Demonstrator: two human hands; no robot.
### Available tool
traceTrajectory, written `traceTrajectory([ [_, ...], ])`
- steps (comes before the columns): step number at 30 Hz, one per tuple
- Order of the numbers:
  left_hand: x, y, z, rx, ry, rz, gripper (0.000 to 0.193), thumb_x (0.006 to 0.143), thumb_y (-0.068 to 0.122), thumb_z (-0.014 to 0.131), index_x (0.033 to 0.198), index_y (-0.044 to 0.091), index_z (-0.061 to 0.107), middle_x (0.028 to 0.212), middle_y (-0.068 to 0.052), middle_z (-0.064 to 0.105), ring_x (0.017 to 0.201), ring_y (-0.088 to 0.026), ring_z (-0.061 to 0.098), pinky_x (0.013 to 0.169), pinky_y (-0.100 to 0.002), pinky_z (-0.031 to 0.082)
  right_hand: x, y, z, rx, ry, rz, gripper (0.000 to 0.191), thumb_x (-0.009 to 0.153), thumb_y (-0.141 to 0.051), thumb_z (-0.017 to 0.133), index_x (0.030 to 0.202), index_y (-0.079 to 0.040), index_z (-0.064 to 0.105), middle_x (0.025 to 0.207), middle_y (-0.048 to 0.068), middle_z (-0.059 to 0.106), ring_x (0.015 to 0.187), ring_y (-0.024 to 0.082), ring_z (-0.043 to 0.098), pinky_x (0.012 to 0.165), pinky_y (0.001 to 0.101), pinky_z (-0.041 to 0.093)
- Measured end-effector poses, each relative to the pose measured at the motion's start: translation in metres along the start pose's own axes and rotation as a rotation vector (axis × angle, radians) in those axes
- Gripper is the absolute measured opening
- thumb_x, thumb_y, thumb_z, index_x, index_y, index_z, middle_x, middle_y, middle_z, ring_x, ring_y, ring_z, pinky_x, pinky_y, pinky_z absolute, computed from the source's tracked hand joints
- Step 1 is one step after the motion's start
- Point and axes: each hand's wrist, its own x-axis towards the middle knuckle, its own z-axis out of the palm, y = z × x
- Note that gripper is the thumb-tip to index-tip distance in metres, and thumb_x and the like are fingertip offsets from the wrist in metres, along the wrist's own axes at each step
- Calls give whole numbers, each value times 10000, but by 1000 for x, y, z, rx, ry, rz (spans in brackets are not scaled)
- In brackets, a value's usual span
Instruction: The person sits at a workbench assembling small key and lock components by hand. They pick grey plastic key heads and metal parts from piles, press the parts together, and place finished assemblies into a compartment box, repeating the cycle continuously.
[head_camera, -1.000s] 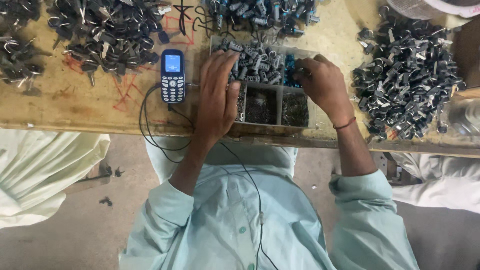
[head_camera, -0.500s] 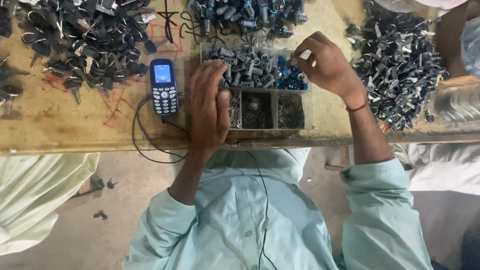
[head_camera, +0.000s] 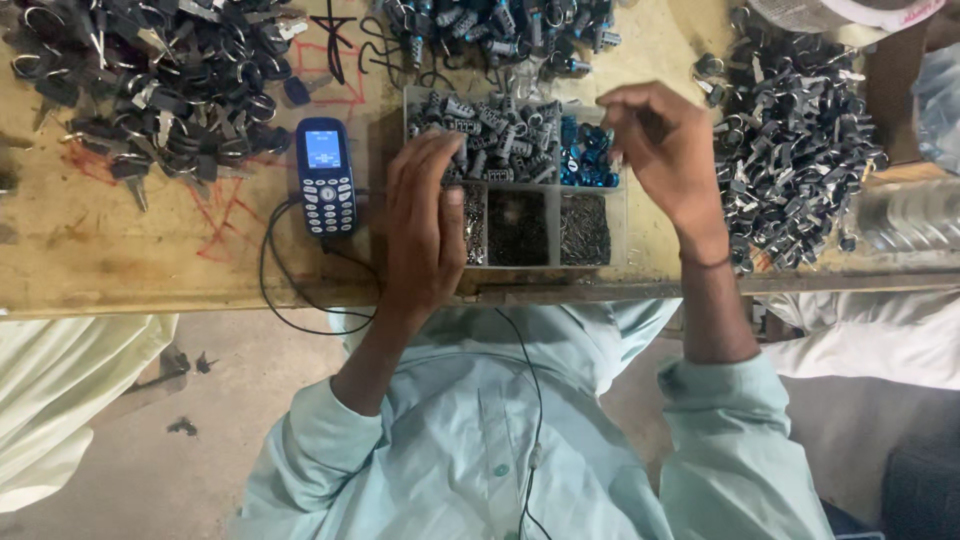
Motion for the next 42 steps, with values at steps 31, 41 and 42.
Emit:
traceTrajectory([
  [31,-9,22,-24,407,-286,-284,120,909,79,723,999,70,644,980,-75,667,868,-285,686,710,-408,543,-58,-7,66,-410,-295,-68,148,910,-145,726,1024,-71,668,952,105,639,768,344,660,610,440,508],
  [41,-13,24,-5,-202,-160,-619,202,828,-26,779,901,20,596,980,-58,726,805,-111,717,696,-238,592,-63,20,57,266,-222,423,89,949,-71,719,994,-24,658,858,-13,639,690,28,601,583,209,470],
  [42,-12,23,-2,-229,-145,-667,197,844,-10,793,891,18,603,973,-50,748,796,-98,725,704,-232,596,-65,22,56,381,-235,512,82,981,-75,695,1014,-20,644,845,-15,619,678,25,581,574,208,459],
])
